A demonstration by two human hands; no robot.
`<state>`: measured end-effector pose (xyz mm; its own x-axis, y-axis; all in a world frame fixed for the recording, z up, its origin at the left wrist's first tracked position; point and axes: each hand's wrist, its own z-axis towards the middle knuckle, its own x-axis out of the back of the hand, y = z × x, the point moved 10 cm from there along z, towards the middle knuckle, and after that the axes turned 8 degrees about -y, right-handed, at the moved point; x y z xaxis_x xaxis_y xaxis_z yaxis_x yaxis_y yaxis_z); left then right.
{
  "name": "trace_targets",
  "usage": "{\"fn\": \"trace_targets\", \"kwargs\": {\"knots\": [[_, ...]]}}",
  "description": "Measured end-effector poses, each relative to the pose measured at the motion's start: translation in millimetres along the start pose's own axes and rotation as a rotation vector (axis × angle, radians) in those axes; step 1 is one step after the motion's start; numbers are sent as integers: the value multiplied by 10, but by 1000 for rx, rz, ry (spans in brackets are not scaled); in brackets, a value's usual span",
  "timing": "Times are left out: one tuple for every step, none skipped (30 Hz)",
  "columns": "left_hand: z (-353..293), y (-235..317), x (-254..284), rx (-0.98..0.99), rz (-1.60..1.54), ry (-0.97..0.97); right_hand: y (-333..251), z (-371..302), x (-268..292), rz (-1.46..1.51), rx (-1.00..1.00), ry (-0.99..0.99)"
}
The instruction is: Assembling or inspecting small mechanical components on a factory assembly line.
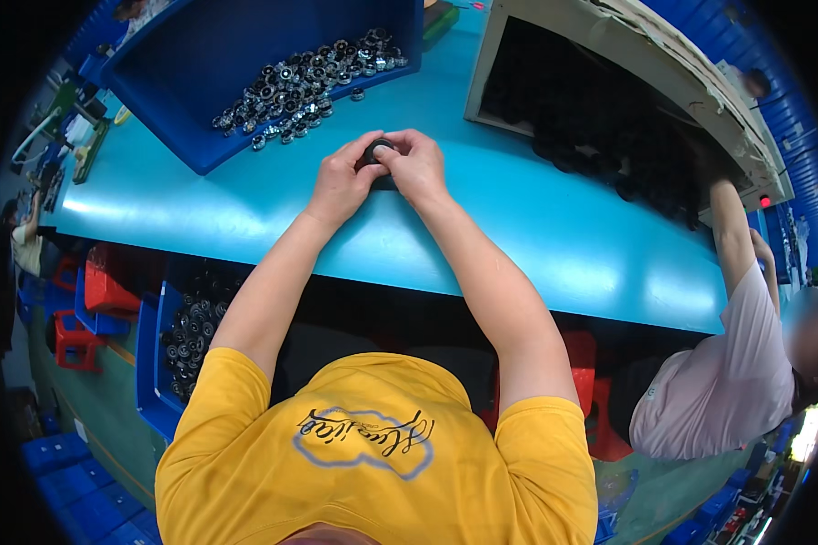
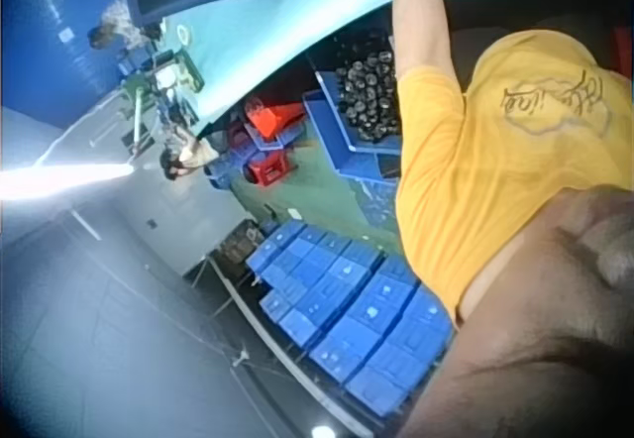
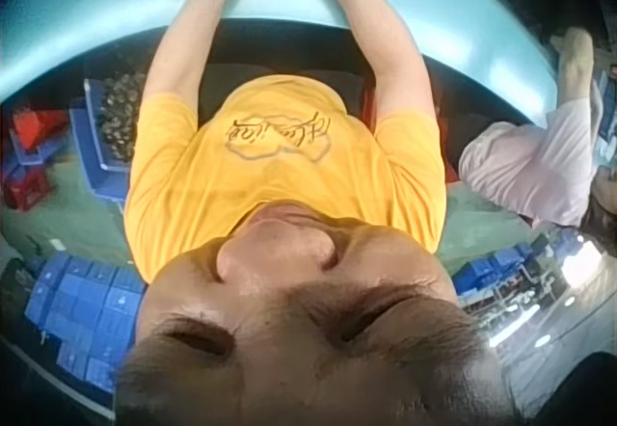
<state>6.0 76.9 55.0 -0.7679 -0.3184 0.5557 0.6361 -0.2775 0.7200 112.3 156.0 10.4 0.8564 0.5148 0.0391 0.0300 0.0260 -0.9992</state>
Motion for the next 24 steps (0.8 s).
{"fn": "trace_targets", "kwargs": {"knots": [[-2,-12,-3,9,-3,-6,-52,-17,21,-73,-2,27],[-9,-33,-2,17,-5,-12,-36,-18,-2,-6,-16,-6],[-12,-44,-3,26,-7,-18,-23,-19,-23,60,-30,-39],[-5,-61,5,67,-100,-22,-10,-16,-42,127,-44,-71],[0,-52,20,107,-193,-25,20,-4,-57,255,-57,-105],[4,-68,22,148,-286,-28,55,13,-64,383,-71,-139],[5,-129,25,173,-386,-14,59,20,-86,509,-85,-176],[7,-217,19,198,-486,0,43,23,-73,509,-83,-188],[2,-291,6,223,-585,14,21,22,-64,509,-82,-200],[9,-294,-8,210,-555,1,6,25,-60,509,-81,-211],[16,-294,-20,197,-525,-12,-6,31,-59,489,-73,-219],[25,-293,-28,184,-495,-24,-12,38,-60,469,-66,-227],[18,-300,-25,198,-522,-12,-5,34,-55,452,-60,-232],[9,-298,-19,213,-549,0,3,34,-51,443,-58,-230],[1,-304,-19,228,-576,12,11,33,-51,434,-56,-230],[4,-308,-17,222,-553,17,5,36,-54,426,-53,-229],[2,-321,-23,216,-530,23,5,32,-54,433,-59,-227],[0,-324,-24,210,-508,29,4,21,-53,440,-64,-226],[17,-294,-7,200,-498,37,-8,21,-37,446,-67,-220],[21,-256,12,191,-489,45,5,25,-24,424,-78,-211],[16,-218,27,182,-480,54,36,31,-19,401,-89,-202],[8,-200,93,181,-380,84,46,40,13,376,-96,-188],[-5,-185,172,175,-286,110,-12,40,59,259,-48,-165],[-36,-167,264,168,-194,137,-65,34,63,142,-2,-142]]}}
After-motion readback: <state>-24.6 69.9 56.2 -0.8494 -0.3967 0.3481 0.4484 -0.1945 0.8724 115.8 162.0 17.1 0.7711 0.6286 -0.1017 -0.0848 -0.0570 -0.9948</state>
